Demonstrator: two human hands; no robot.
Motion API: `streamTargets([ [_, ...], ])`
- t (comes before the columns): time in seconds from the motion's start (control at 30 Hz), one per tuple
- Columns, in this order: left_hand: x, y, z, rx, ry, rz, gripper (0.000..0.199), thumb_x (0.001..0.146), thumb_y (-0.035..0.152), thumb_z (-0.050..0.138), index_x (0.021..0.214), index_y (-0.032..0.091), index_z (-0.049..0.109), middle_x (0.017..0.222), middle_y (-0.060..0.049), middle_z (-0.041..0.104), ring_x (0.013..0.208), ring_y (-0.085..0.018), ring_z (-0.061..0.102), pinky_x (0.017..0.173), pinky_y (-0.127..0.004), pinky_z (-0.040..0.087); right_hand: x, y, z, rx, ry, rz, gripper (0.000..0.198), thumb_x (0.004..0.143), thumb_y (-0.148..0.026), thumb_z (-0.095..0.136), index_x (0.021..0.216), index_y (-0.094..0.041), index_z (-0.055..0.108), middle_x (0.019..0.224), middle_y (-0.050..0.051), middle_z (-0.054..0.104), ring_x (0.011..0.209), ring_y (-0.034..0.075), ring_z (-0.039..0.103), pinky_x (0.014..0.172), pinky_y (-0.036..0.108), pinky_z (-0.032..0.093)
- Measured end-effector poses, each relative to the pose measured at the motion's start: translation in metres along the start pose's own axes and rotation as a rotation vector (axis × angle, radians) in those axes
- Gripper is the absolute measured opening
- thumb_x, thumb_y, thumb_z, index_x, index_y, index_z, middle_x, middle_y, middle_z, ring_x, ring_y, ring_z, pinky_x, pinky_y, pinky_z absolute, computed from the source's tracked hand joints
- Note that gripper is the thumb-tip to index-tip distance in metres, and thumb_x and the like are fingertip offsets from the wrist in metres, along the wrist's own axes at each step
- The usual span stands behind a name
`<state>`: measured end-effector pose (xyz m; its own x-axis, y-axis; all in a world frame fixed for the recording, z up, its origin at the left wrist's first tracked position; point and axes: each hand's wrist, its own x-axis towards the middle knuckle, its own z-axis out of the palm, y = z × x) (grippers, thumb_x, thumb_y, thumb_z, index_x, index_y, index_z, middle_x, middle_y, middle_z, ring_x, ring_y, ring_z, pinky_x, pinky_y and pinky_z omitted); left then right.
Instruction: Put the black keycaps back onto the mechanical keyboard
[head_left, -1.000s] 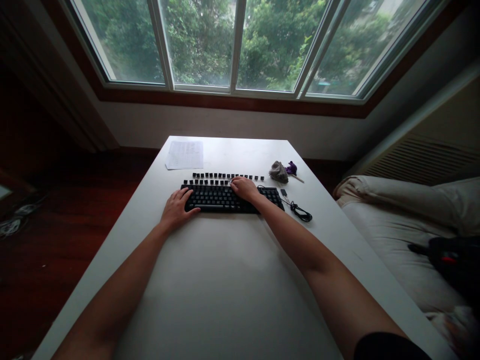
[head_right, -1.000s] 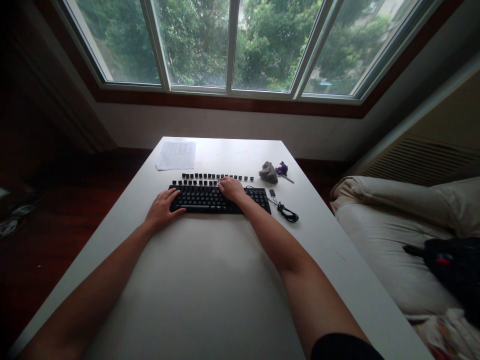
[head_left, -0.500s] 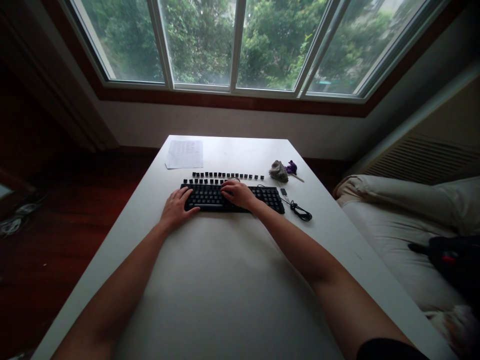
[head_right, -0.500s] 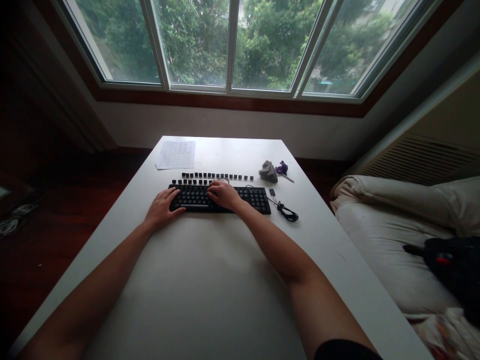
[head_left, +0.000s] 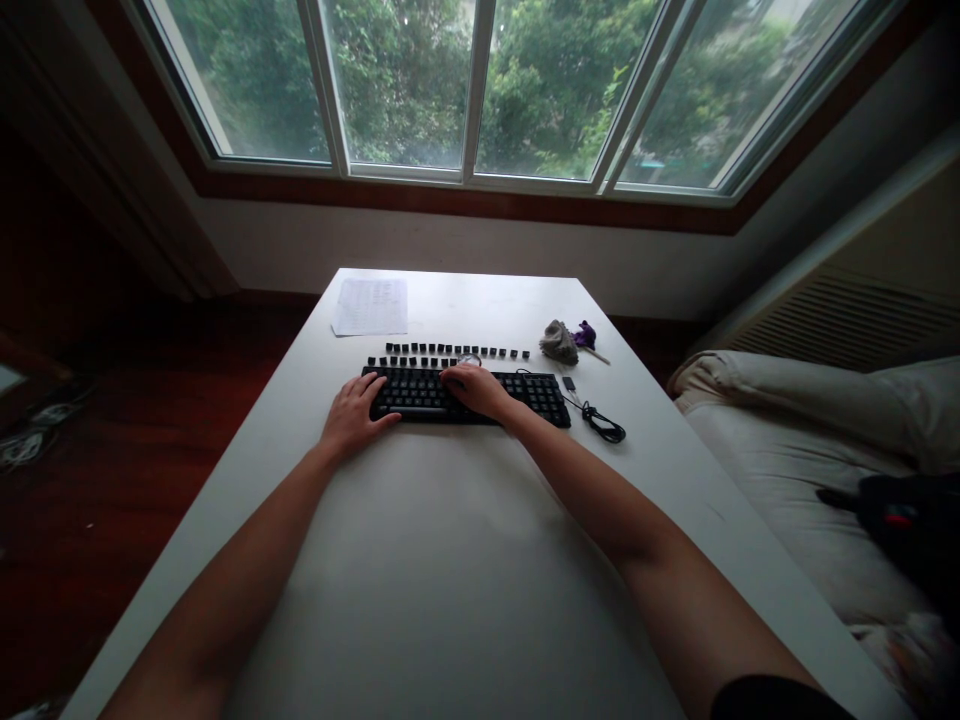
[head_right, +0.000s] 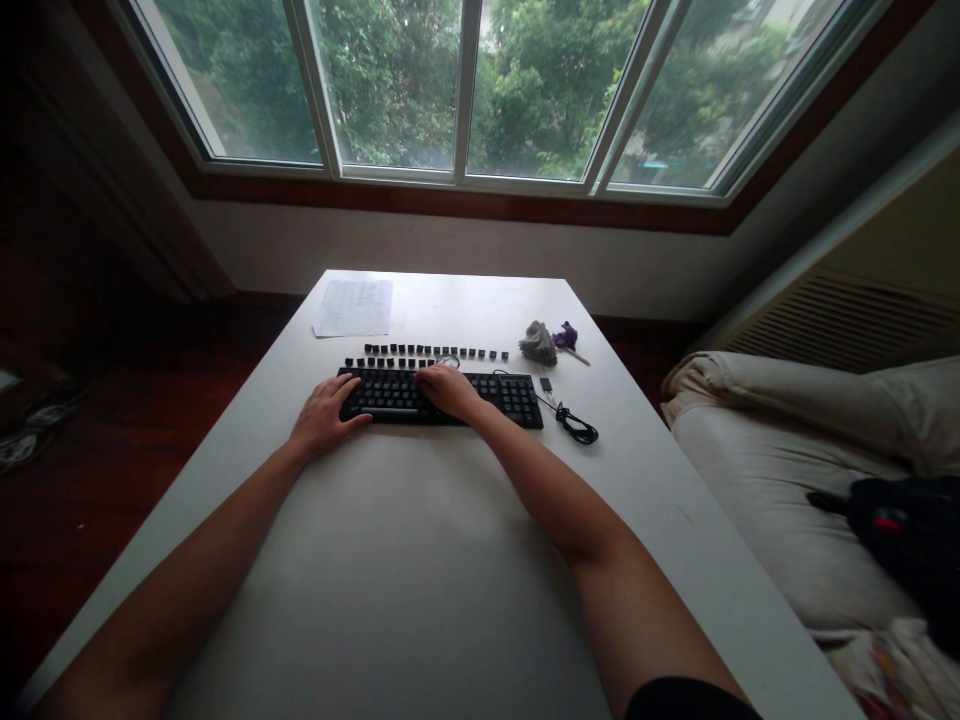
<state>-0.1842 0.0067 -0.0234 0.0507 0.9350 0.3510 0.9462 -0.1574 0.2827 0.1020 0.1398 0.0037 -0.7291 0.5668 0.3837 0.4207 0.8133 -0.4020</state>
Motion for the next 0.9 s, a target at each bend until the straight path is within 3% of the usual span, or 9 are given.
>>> streamTargets([
  [0.13,0.0,0.001,0.0,-0.005,-0.001,-0.004,0.077,0.087,0.067,0.06,0.151,0.026,0.046,0.158,-0.009,0.043,0.146,-0.037,0.034,0.121,-0.056,0.03,0.002,0.0,0.005,-0.047,0.018,0.077,0.023,0.09,-0.015,0.064,0.109,-0.022,0.073,0.104,0.005,0.073,0.099,0.022,0.064,0.089,0.034,0.047],
  [0.3,0.0,0.001,-0.001,-0.007,-0.004,0.0,0.077,0.088,0.067,0.061,0.151,0.025,0.046,0.158,-0.01,0.043,0.146,-0.037,0.034,0.122,-0.055,0.029,0.009,0.0,0.008,-0.114,0.021,0.068,0.018,0.091,-0.017,0.066,0.107,-0.023,0.073,0.107,0.006,0.071,0.107,0.023,0.058,0.093,0.035,0.045],
  [0.5,0.0,0.0,0.0,-0.001,0.001,0.003,0.077,0.088,0.068,0.06,0.151,0.025,0.046,0.158,-0.01,0.043,0.145,-0.037,0.035,0.122,-0.055,0.029,0.012,-0.001,0.006,-0.156,0.042,0.102,0.01,0.092,-0.017,0.065,0.099,-0.021,0.072,0.101,0.007,0.069,0.101,0.022,0.057,0.091,0.034,0.044],
  [0.7,0.0,0.0,-0.002,-0.012,0.001,0.003,0.077,0.088,0.067,0.06,0.151,0.025,0.047,0.158,-0.011,0.043,0.145,-0.036,0.035,0.122,-0.055,0.029,0.01,-0.003,0.005,-0.113,0.042,0.079,0.009,0.089,-0.013,0.067,0.093,-0.021,0.068,0.096,0.005,0.071,0.098,0.021,0.058,0.088,0.032,0.044],
  [0.9,-0.001,0.001,-0.003,-0.003,-0.003,0.0,0.076,0.088,0.067,0.06,0.151,0.026,0.046,0.158,-0.01,0.043,0.146,-0.036,0.034,0.122,-0.055,0.029,0.013,-0.001,0.008,0.127,0.135,0.244,0.007,0.088,-0.017,0.071,0.092,-0.022,0.071,0.088,0.001,0.074,0.084,0.017,0.065,0.078,0.028,0.047],
])
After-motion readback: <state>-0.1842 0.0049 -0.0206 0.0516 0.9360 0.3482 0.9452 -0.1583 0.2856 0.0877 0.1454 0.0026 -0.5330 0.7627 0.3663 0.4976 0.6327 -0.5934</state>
